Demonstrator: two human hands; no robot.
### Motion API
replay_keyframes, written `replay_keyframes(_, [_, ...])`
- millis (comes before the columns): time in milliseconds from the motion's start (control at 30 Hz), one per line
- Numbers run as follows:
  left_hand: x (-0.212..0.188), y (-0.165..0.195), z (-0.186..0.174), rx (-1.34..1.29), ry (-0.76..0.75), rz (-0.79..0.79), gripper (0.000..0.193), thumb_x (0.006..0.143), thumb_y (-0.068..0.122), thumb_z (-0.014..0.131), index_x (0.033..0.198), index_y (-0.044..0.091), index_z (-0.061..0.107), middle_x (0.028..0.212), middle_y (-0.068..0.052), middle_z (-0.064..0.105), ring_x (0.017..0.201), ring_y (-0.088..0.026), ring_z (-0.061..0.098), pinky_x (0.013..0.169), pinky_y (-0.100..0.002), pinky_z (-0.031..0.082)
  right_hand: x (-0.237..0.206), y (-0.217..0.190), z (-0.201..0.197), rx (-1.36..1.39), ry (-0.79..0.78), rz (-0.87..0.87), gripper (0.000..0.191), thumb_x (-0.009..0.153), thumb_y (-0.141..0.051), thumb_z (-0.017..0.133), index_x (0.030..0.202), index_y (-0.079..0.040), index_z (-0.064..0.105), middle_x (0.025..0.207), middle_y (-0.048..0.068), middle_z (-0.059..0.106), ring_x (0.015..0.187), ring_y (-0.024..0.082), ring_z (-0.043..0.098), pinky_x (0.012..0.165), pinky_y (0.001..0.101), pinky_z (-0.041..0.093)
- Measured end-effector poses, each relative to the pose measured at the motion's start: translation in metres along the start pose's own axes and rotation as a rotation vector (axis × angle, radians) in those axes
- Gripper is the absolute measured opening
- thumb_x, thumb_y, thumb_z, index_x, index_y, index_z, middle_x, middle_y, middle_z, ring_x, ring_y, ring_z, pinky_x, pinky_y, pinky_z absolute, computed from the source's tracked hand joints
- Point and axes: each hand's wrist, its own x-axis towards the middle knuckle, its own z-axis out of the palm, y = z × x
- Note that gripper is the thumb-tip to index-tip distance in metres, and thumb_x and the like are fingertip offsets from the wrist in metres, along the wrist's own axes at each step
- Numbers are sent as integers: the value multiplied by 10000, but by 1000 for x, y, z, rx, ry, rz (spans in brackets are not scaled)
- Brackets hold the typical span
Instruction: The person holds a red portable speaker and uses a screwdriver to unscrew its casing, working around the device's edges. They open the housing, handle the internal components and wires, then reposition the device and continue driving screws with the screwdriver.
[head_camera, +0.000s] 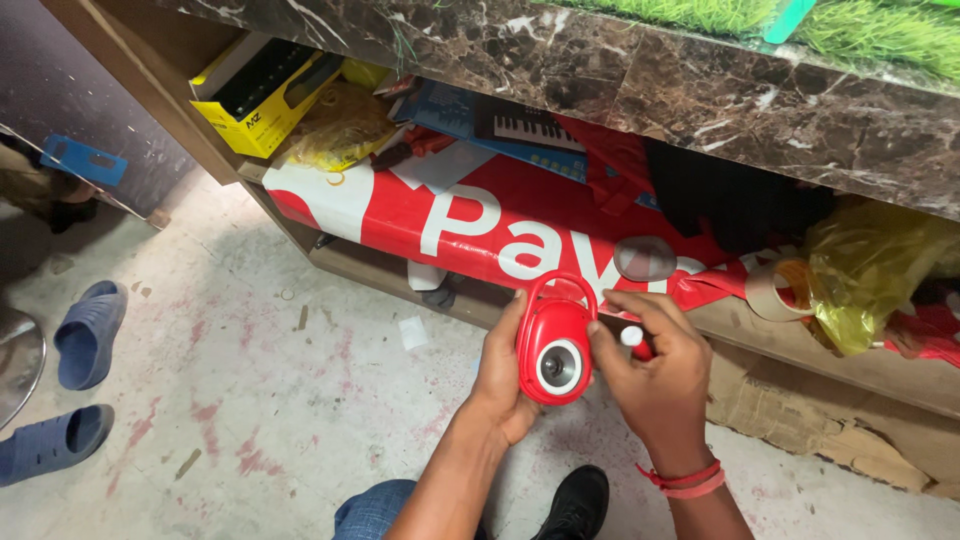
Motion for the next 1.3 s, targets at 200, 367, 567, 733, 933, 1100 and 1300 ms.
replay_keyframes(200, [-2,0,3,34,43,2,592,972,568,482,1285,93,646,1111,-96,747,965,-188,742,802,-367,625,-1,-4,2,95,-198,-173,483,760,-20,758,1236,-2,676,1204,124,715,979,149,705,781,262,567])
replay_keyframes(367, [-3,1,3,74,68,-16,590,946,566,514,1284,102,648,1105,-102,745,950,-186,741,780,-360,625,-1,-2,1,54,-253,14,520,721,-33,771,1234,-22,690,1156,89,747,789,160,676,675,277,552])
replay_keyframes(567, [-1,-1,0,82,60,-37,585,963,571,523,1273,92,651,1082,-94,748,921,-178,737,750,-350,621,-1,0,-1,51,-260,0,494,697,-38,767,1188,-28,714,1049,85,739,745,140,660,636,266,543])
replay_keyframes(733, [-1,-3,1,54,36,-40,579,972,574,508,1264,95,648,1069,-96,745,902,-176,739,734,-346,623,0,2,-2,25,-235,-42,480,685,-35,772,1162,-29,722,1004,80,733,706,134,658,613,268,537])
replay_keyframes(933, [-1,-4,2,42,33,4,542,986,561,502,1272,120,636,1062,-88,734,895,-172,731,732,-346,622,-1,2,-1,28,-231,-35,479,676,-32,782,1152,-35,729,986,80,734,681,142,656,578,276,527])
replay_keyframes(1100, [-1,-5,4,7,15,18,545,996,548,496,1278,102,635,1089,-92,737,930,-172,739,763,-345,633,-1,3,-2,43,-187,-157,474,697,-32,772,1167,-23,712,1030,96,721,804,148,697,687,281,556])
replay_keyframes(1300, [-3,-2,4,39,35,-17,566,987,563,483,1275,100,638,1096,-99,738,930,-179,741,748,-347,633,0,0,-1,19,-270,58,473,698,-35,772,1169,-46,731,1044,81,745,761,212,695,615,317,561])
